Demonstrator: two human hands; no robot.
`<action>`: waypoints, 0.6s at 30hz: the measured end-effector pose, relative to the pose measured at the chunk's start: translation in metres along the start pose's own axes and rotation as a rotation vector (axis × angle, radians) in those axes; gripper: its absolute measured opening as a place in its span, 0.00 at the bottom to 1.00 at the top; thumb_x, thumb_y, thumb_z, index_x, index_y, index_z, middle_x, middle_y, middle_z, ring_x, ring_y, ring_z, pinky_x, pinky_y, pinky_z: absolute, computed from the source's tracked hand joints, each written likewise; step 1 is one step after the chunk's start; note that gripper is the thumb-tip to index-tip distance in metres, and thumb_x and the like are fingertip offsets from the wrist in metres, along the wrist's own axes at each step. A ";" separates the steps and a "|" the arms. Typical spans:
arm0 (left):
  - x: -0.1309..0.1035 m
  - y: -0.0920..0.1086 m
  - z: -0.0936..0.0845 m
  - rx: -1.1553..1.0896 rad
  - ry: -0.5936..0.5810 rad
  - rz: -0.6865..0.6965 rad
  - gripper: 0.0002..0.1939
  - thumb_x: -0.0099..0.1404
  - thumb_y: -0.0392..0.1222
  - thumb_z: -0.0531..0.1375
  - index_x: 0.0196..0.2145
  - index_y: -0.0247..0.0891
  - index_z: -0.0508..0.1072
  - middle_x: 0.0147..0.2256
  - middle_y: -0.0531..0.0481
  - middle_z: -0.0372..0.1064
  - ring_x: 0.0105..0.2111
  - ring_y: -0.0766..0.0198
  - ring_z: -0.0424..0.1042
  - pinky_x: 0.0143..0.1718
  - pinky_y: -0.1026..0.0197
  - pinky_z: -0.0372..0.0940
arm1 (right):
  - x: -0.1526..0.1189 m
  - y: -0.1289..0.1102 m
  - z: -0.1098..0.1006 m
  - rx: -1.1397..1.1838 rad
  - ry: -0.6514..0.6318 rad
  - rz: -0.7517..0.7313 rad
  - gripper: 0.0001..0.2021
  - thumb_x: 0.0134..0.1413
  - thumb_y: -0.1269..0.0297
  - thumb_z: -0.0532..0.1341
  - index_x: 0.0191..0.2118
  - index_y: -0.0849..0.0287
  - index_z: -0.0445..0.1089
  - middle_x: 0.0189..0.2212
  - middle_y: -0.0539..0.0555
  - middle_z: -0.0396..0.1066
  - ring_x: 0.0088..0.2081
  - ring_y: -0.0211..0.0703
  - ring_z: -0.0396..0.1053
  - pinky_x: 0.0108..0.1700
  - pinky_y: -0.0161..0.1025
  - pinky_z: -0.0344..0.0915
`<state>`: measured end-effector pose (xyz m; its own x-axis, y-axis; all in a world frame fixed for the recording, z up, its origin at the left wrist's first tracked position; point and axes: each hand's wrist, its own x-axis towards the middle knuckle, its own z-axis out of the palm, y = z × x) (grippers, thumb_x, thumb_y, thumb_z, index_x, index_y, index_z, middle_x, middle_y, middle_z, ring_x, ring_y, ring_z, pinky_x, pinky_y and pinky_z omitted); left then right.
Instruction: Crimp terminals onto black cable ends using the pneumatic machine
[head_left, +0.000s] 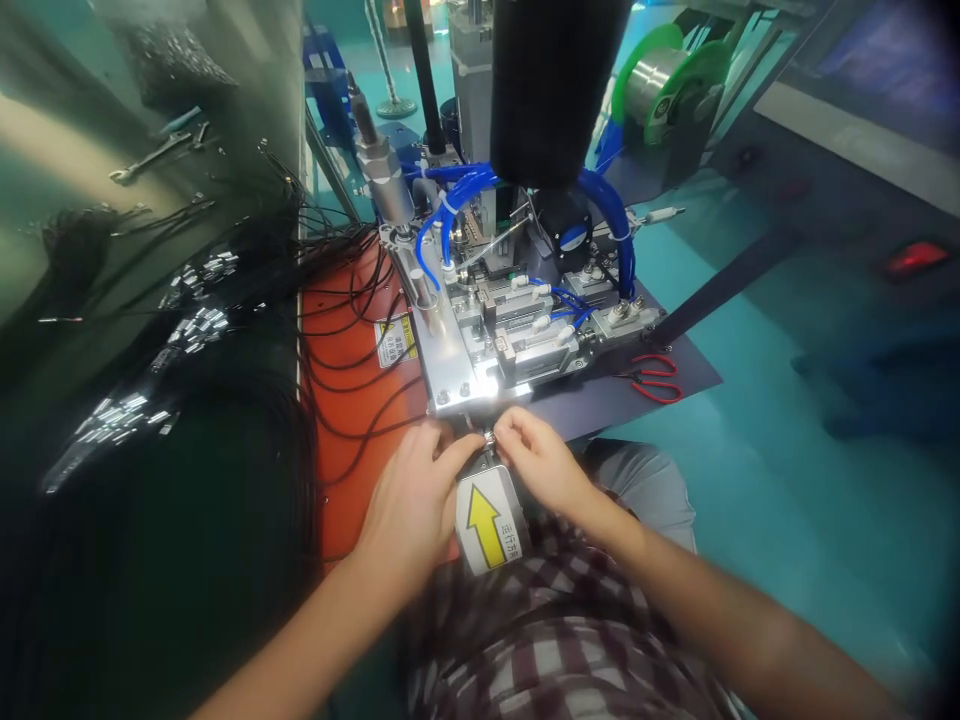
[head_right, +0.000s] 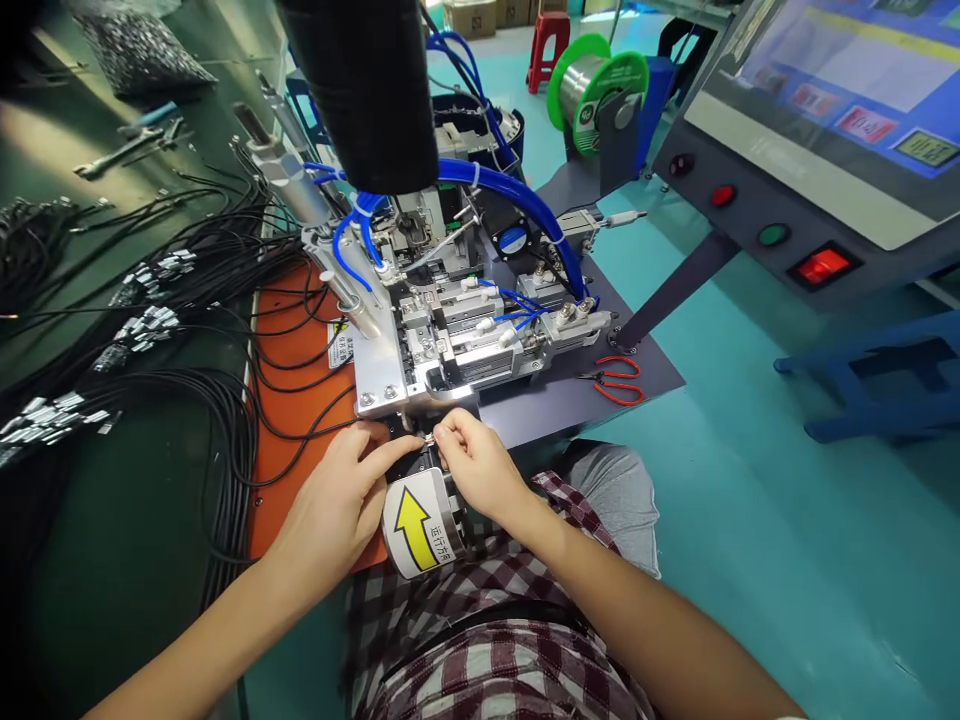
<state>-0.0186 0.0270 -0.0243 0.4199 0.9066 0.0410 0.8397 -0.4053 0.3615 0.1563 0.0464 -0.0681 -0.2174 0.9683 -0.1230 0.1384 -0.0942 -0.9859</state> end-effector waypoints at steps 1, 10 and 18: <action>0.000 0.001 0.002 0.005 0.010 -0.009 0.21 0.65 0.28 0.47 0.50 0.35 0.73 0.39 0.42 0.64 0.41 0.54 0.64 0.40 0.53 0.67 | 0.000 0.001 0.000 -0.005 0.014 0.003 0.14 0.63 0.59 0.52 0.26 0.56 0.56 0.21 0.44 0.56 0.24 0.36 0.55 0.29 0.35 0.54; -0.007 -0.011 0.003 -0.034 0.060 0.029 0.19 0.67 0.31 0.48 0.50 0.38 0.73 0.37 0.44 0.65 0.39 0.55 0.66 0.38 0.54 0.67 | 0.002 0.003 0.008 0.101 -0.001 0.024 0.15 0.62 0.57 0.52 0.25 0.55 0.53 0.19 0.43 0.56 0.21 0.35 0.54 0.26 0.35 0.53; -0.048 -0.048 -0.015 0.012 0.106 0.107 0.11 0.70 0.34 0.50 0.46 0.33 0.69 0.40 0.44 0.70 0.39 0.61 0.71 0.41 0.62 0.68 | 0.000 0.000 0.006 0.079 0.003 0.019 0.14 0.62 0.60 0.52 0.25 0.55 0.55 0.20 0.43 0.57 0.22 0.36 0.54 0.27 0.35 0.52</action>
<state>-0.0840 0.0044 -0.0293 0.4688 0.8654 0.1769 0.7966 -0.5008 0.3386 0.1503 0.0450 -0.0691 -0.2121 0.9669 -0.1418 0.0654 -0.1307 -0.9893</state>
